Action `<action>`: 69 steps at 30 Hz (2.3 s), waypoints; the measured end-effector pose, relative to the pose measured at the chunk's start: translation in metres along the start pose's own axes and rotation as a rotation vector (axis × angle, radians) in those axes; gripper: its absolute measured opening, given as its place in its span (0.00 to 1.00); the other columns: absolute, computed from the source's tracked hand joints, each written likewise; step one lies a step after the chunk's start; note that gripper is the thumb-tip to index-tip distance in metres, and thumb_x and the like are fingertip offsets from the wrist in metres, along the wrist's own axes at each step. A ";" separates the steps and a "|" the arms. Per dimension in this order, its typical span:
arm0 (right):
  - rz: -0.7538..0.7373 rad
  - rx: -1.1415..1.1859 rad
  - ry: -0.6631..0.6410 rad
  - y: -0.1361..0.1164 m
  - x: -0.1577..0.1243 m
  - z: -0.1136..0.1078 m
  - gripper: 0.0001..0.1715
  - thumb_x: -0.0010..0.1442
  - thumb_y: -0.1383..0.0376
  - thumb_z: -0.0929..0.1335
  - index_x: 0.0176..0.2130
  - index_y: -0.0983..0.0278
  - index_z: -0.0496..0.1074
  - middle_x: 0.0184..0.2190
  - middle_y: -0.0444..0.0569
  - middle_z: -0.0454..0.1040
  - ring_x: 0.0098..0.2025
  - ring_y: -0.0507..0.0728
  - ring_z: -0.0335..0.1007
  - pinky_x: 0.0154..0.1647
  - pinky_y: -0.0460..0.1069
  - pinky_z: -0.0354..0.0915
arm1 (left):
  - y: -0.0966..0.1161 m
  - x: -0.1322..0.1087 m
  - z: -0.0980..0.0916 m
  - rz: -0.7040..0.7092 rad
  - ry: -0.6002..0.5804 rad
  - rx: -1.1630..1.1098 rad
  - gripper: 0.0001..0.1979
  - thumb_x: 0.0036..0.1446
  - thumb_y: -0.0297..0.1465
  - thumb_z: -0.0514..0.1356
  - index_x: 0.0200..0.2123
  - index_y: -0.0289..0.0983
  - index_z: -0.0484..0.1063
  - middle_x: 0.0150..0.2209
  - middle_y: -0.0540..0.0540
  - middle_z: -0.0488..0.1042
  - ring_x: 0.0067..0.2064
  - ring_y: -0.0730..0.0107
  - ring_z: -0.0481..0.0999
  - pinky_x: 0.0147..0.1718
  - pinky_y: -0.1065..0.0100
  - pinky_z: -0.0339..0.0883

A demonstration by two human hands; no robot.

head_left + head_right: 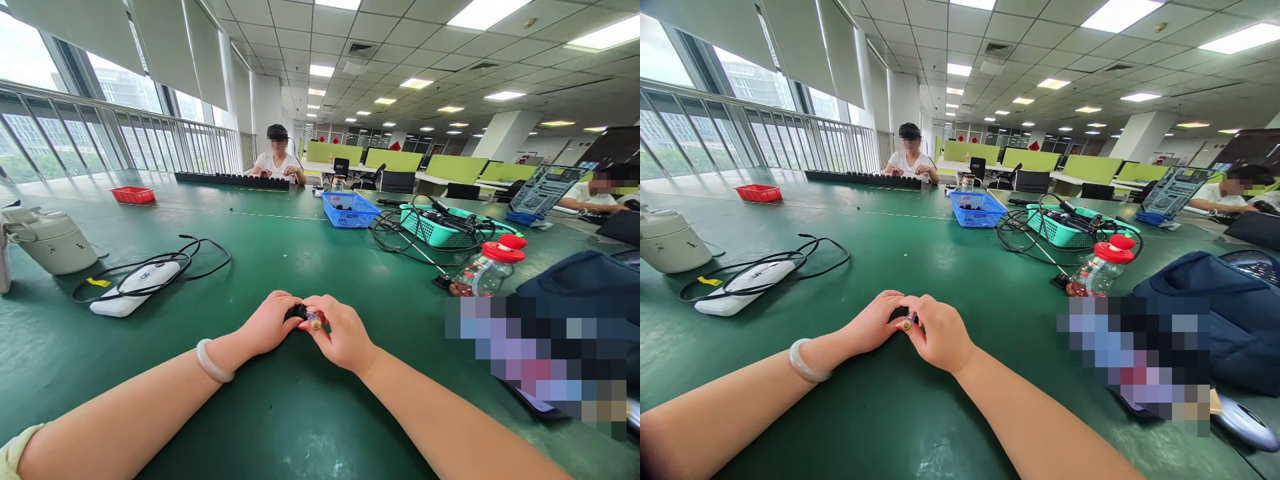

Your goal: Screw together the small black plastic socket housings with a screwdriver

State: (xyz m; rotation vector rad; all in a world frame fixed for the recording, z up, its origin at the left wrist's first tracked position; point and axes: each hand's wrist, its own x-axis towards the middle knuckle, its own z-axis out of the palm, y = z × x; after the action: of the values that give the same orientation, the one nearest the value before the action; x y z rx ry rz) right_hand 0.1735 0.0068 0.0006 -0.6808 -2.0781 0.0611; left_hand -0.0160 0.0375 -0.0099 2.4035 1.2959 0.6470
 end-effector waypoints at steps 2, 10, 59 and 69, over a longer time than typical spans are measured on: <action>0.064 0.034 0.051 0.001 0.000 0.000 0.14 0.63 0.64 0.64 0.50 0.58 0.63 0.33 0.46 0.75 0.27 0.52 0.72 0.30 0.47 0.70 | 0.001 0.000 -0.001 0.009 0.000 -0.004 0.11 0.58 0.32 0.59 0.45 0.39 0.74 0.46 0.44 0.77 0.53 0.57 0.70 0.57 0.53 0.64; 0.798 0.433 0.400 0.042 0.003 -0.002 0.27 0.59 0.52 0.67 0.52 0.58 0.56 0.27 0.40 0.74 0.19 0.50 0.66 0.23 0.47 0.67 | 0.008 0.000 -0.008 -0.077 -0.063 -0.015 0.15 0.59 0.33 0.58 0.49 0.41 0.73 0.50 0.45 0.76 0.58 0.56 0.66 0.61 0.52 0.61; 0.875 0.582 0.394 0.045 0.007 -0.007 0.26 0.52 0.53 0.71 0.42 0.59 0.55 0.27 0.42 0.77 0.20 0.50 0.69 0.23 0.46 0.66 | 0.004 0.000 -0.006 -0.044 -0.056 -0.028 0.14 0.59 0.34 0.57 0.48 0.42 0.73 0.50 0.45 0.76 0.58 0.55 0.66 0.60 0.52 0.62; 0.937 0.583 0.415 0.051 0.006 -0.005 0.27 0.49 0.54 0.73 0.39 0.59 0.55 0.26 0.42 0.78 0.19 0.50 0.68 0.21 0.45 0.64 | 0.005 0.000 -0.006 -0.061 -0.070 -0.036 0.14 0.59 0.35 0.57 0.48 0.42 0.73 0.50 0.45 0.76 0.58 0.54 0.66 0.60 0.50 0.61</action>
State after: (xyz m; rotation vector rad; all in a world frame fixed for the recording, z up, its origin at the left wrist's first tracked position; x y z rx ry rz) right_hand 0.1978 0.0516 -0.0067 -1.1109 -1.1133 0.9258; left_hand -0.0163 0.0353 -0.0022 2.3263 1.3122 0.5600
